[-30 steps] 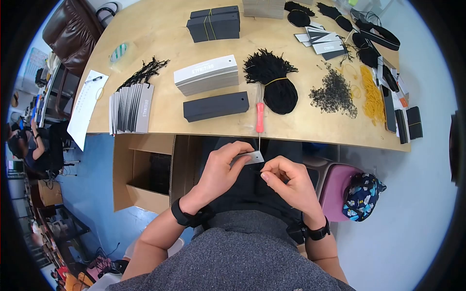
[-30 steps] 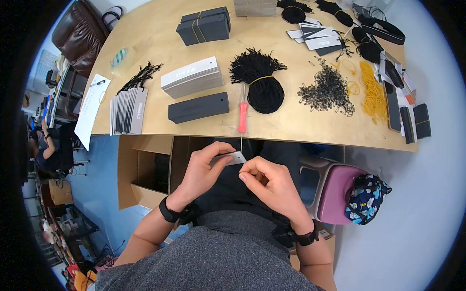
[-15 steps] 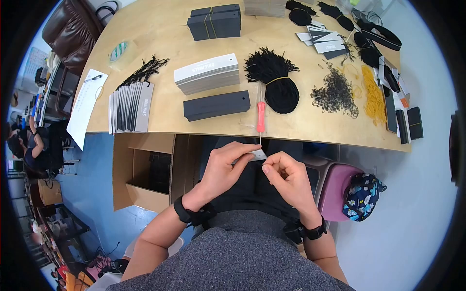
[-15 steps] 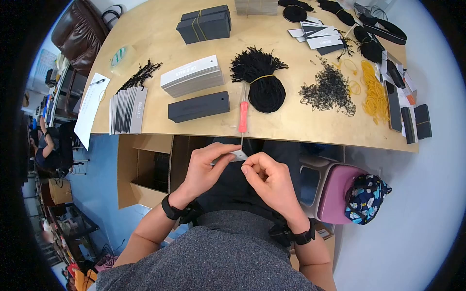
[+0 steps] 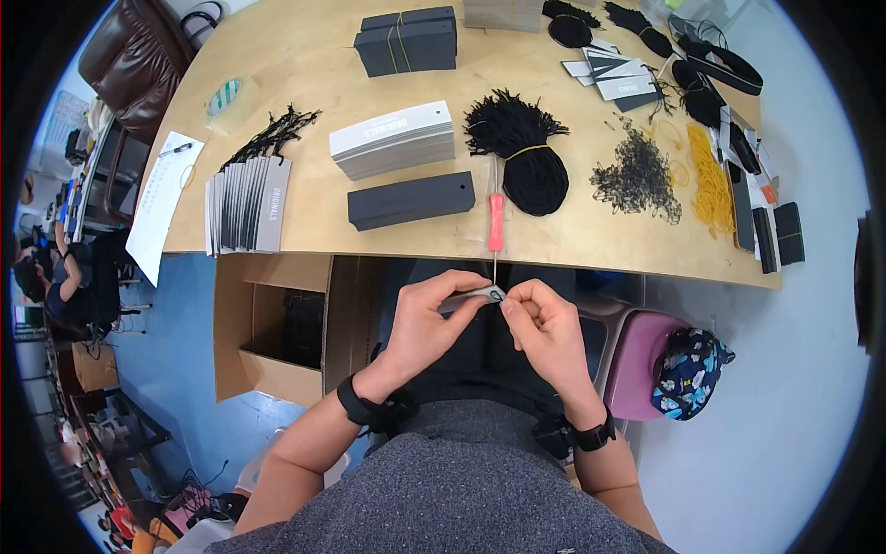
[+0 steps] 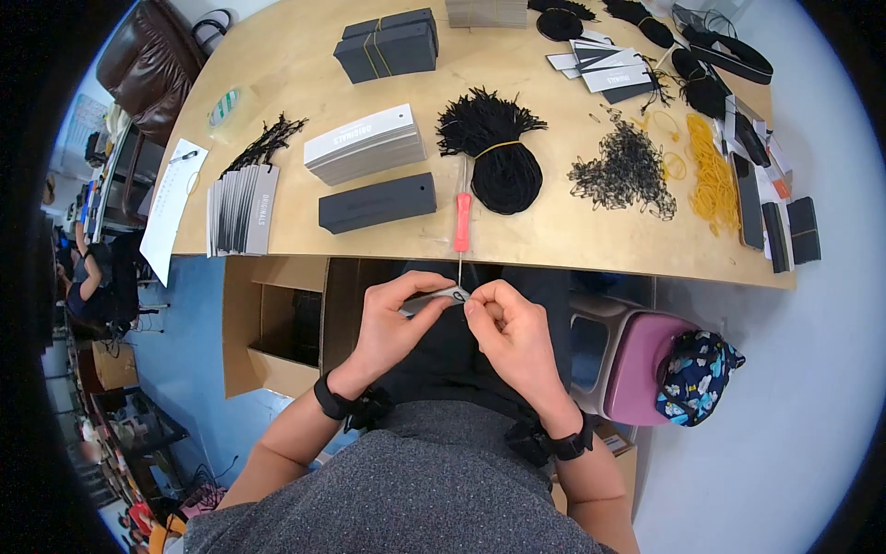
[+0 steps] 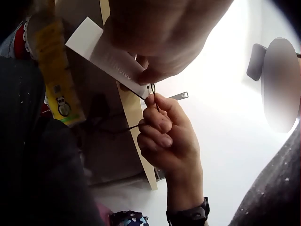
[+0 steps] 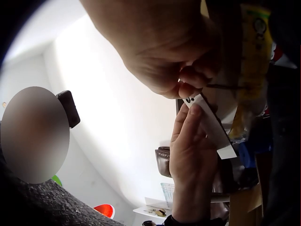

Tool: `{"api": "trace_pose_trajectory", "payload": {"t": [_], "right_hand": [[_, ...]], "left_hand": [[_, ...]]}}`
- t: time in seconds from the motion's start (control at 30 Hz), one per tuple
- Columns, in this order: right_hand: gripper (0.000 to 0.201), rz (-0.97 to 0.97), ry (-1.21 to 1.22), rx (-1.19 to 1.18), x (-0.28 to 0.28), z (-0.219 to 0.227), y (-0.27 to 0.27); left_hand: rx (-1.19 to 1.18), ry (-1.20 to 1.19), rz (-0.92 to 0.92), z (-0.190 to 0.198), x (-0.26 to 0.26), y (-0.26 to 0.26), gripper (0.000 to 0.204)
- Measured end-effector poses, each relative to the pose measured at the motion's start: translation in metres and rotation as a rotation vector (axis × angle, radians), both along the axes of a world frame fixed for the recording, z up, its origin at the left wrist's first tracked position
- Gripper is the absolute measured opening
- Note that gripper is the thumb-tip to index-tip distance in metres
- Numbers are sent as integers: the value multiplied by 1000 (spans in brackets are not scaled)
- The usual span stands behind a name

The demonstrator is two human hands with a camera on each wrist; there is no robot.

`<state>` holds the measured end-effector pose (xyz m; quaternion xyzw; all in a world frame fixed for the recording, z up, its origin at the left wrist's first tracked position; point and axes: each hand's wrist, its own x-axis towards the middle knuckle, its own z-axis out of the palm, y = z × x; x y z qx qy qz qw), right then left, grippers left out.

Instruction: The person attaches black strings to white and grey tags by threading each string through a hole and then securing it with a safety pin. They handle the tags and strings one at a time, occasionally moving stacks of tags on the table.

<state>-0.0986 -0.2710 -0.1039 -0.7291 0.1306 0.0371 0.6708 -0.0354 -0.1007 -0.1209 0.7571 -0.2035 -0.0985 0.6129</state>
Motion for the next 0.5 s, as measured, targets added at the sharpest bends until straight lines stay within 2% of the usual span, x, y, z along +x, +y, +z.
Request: {"api": "trace_pose_trajectory", "payload": {"t": [0.03,0.1,0.33,0.43,0.5], "right_hand": [[12,3,-1,0,0,-1,1],[12,-19,-11,-27,1,-4,1],[13,-21,-30,-135,2,1,5],[13,-36,-46,-150,2,-8,3],[15,-35,-42,-269,3,-9,3]], "left_hand": [[0,-1,3,-5,1,1,20],[-140,207,-15,-15,3,2,20],[-62,42,-1,-8,4,-6,16],[17,69,-59,-9,7,-2,16],[34,58,-116,-10,10,-1,16]]}}
